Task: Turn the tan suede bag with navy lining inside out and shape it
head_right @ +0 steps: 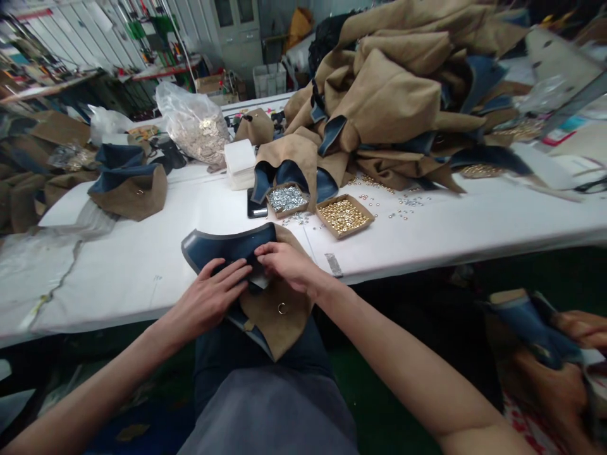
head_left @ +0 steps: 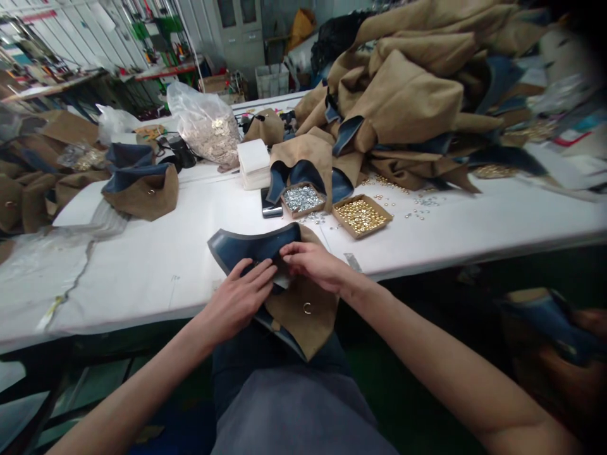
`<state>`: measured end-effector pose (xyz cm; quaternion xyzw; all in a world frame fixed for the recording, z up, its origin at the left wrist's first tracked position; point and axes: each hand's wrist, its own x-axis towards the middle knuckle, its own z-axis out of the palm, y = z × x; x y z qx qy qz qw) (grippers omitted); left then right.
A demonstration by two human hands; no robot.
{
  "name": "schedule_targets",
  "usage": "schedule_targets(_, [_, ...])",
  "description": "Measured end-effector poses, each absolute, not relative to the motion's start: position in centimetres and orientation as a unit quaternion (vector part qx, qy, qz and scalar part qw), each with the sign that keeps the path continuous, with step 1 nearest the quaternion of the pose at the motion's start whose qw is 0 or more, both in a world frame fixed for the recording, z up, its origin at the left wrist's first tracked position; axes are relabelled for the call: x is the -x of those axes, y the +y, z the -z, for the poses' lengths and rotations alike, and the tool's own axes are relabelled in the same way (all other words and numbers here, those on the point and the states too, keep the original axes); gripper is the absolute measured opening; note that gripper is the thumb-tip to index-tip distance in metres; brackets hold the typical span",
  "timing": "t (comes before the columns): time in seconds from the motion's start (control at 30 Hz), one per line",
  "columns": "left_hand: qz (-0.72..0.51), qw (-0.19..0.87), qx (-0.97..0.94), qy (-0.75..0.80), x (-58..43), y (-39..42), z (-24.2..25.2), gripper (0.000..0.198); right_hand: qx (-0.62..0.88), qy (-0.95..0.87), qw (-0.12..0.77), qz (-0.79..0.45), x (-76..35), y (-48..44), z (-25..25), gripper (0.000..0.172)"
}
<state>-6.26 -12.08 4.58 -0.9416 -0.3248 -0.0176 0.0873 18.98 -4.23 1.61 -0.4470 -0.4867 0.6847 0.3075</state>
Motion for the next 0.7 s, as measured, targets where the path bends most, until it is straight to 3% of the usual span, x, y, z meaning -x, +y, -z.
schedule_targets(0.13, [-0.002, 0.075, 0.935, -0.348, 8.0, -12.1, -4.5, 0.036, 0.431, -0.394, 0.339, -0.738, -18.0, -3.5, -0.7, 0.019])
schedule_targets(0.27, [-0.022, 0.056, 0.952, -0.3, 7.3, -11.8, -5.5, 0.03, 0.447, -0.425, 0.314, -0.722, -17.5, -3.4, -0.5, 0.012])
schedule_targets(0.47, [-0.024, 0.007, 0.953, -0.304, 6.7, -12.0, -4.4, 0.017, 0.466, -0.512, 0.27, -0.67, -17.1, -3.2, 1.2, 0.016])
schedule_targets(0.7, [0.005, 0.005, 0.936, -0.352, 8.4, -11.3, -4.7, 0.074, 0.547, -0.55, 0.203, -0.598, -17.0, -2.0, 2.9, 0.026])
